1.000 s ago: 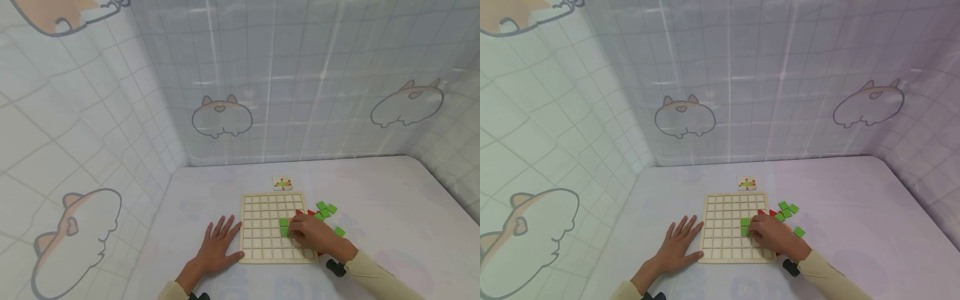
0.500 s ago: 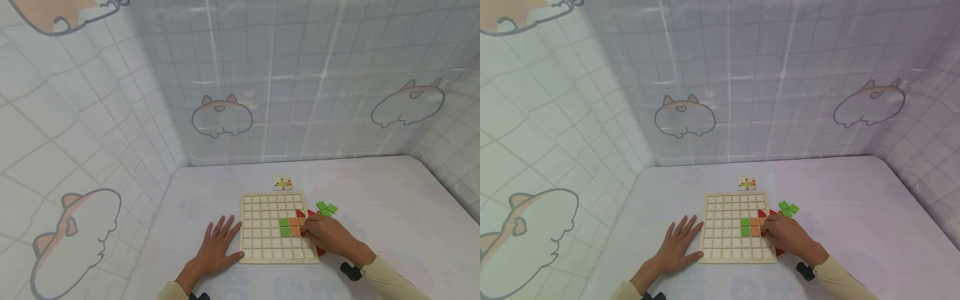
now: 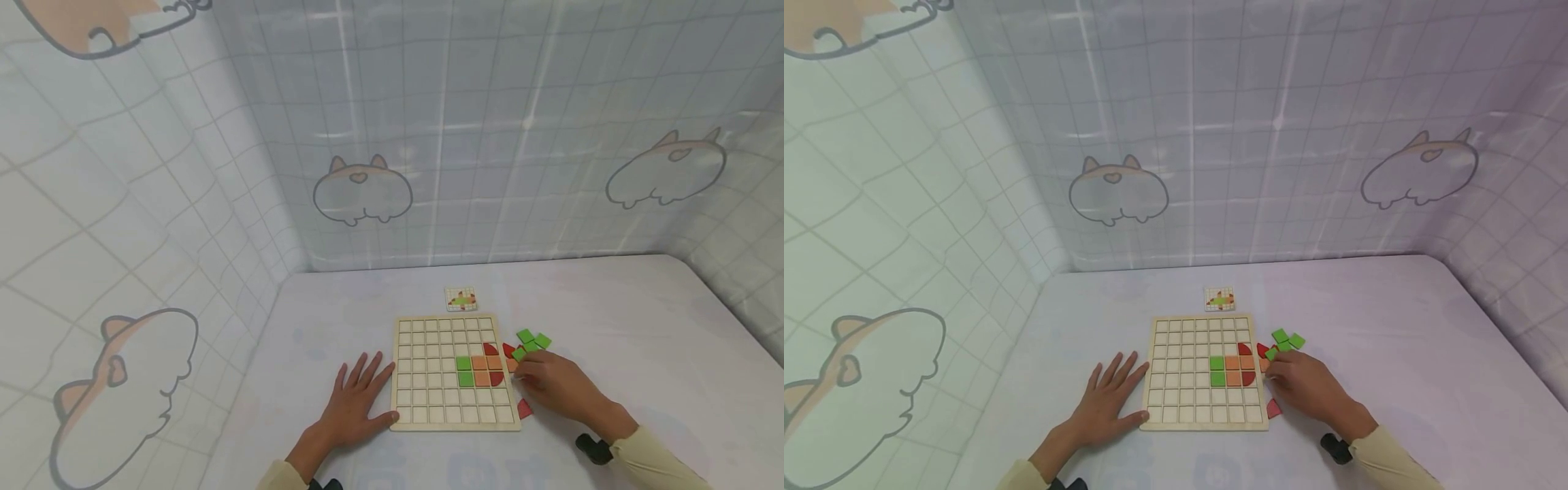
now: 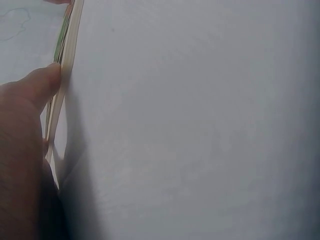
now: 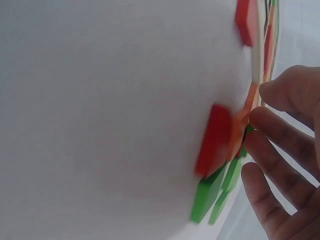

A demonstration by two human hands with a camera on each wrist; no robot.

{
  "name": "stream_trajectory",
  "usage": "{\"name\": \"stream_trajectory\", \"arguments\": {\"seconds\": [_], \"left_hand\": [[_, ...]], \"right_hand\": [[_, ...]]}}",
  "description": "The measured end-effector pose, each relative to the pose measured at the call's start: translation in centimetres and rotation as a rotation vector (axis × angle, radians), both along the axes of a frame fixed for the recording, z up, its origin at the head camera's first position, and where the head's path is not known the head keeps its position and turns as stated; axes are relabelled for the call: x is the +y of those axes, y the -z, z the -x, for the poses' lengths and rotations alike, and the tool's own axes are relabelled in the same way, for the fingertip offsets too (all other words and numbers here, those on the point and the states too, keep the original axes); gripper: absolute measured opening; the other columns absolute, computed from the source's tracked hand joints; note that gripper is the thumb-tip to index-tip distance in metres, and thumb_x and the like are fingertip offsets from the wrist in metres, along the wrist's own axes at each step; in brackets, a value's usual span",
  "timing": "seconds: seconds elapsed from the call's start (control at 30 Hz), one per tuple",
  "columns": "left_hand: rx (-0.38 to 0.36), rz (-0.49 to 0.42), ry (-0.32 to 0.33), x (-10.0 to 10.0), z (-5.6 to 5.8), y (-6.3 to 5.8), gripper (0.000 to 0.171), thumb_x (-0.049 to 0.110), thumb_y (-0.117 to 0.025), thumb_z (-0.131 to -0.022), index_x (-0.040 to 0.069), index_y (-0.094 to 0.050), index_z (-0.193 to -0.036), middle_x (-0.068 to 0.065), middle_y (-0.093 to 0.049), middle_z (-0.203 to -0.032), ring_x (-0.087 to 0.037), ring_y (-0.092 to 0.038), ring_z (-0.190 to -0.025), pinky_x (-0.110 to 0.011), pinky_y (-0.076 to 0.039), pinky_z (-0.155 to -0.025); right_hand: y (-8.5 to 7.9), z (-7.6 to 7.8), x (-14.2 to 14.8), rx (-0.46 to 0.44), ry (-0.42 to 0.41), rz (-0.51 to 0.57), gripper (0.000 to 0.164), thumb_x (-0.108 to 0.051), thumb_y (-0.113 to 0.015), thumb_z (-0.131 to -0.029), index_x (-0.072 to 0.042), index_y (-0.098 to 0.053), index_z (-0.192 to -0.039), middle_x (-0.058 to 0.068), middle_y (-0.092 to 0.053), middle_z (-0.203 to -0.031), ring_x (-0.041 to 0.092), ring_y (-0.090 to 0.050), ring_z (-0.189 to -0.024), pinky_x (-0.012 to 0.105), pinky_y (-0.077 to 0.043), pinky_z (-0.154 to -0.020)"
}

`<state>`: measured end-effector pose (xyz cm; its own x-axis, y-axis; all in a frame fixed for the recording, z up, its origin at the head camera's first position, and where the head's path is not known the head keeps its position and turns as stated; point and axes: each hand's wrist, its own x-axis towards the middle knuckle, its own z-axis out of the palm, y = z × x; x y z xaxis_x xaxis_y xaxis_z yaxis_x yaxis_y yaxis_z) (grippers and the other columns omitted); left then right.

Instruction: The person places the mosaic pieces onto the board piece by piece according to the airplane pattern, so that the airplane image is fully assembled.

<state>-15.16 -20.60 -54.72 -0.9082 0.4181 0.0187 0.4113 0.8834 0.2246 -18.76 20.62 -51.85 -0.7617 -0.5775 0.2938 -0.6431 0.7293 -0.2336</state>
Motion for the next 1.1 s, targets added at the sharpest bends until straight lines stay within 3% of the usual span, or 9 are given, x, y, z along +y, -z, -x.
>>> {"name": "stream_trajectory", "arguments": {"seconds": [0.43, 0.73, 1.1], "left_hand": [[0.007, 0.017, -0.004, 0.0, 0.1, 0.0, 0.084, 0.076, -0.037, -0.090, 0.030, -0.022, -0.158, -0.001, -0.011, -0.164, -0.030, -0.003, -0.149, -0.062, -0.004, -0.112], [0.058, -0.045, 0.023, -0.2, 0.0, 0.6, 0.082, 0.071, -0.045, -0.091, 0.027, -0.026, -0.157, -0.007, -0.018, -0.163, -0.035, -0.010, -0.148, -0.065, -0.006, -0.110], [0.051, -0.029, 0.027, -0.1, 0.0, 0.1, 0.082, 0.071, -0.044, -0.091, 0.024, -0.027, -0.157, -0.007, -0.018, -0.163, -0.035, -0.010, -0.148, -0.065, -0.008, -0.110]], "right_hand": [[0.3, -0.3, 1.9, -0.006, 0.112, -0.037, 0.022, -0.016, -0.089, -0.071, -0.024, -0.073, -0.085, -0.009, -0.063, -0.093, 0.012, -0.057, -0.087, 0.032, -0.055, -0.073], [0.3, -0.4, 2.3, -0.058, 0.227, -0.040, 0.021, -0.020, -0.087, -0.073, -0.019, -0.074, -0.090, -0.005, -0.064, -0.092, 0.014, -0.059, -0.083, 0.034, -0.056, -0.071], [0.1, -0.8, 2.7, -0.096, 0.263, -0.052, 0.025, -0.023, -0.088, -0.073, -0.012, -0.077, -0.093, -0.004, -0.064, -0.091, 0.013, -0.055, -0.078, 0.034, -0.055, -0.068]]}}
